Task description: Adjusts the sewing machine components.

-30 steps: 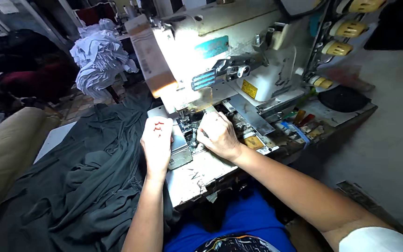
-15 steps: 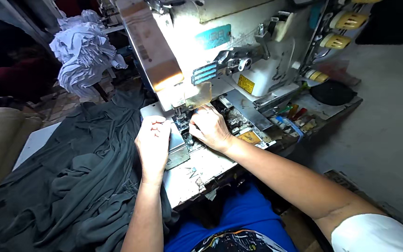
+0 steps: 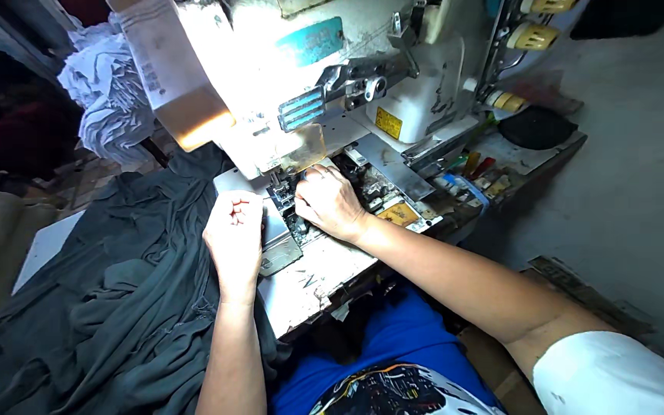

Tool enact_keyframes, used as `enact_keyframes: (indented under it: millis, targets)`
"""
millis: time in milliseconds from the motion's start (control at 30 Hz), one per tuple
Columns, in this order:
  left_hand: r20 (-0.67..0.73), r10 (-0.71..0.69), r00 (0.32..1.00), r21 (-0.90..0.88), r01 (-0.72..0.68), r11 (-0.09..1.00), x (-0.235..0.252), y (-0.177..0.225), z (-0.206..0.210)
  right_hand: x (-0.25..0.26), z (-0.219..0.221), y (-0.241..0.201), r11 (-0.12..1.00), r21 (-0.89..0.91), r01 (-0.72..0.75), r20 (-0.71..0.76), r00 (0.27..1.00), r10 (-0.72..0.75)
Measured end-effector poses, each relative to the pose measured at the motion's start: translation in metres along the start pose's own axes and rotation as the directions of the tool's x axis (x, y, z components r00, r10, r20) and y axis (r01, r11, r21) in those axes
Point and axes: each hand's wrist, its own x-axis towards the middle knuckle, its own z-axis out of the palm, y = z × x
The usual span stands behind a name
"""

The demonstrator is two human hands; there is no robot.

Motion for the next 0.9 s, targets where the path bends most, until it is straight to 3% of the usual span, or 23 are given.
enact_keyframes:
  millis: [700,800,900]
  targets:
    - [-0.016,0.009,1.000,0.044,-0.008,0.999,-0.001,0.000,0.001,0.000,0.001,-0.001,1.000,-0.024,-0.017,0.032,0.999,0.018]
    - [-0.016,0.008,1.000,0.051,-0.007,0.999,-0.001,0.001,0.000,0.004,-0.004,-0.002,0.991,0.060,-0.122,0.172,0.979,0.110]
    - [-0.015,0.011,1.000,0.056,-0.010,0.998,-0.001,0.001,0.000,0.013,-0.012,-0.004,0.964,0.118,-0.238,0.384,0.906,0.177]
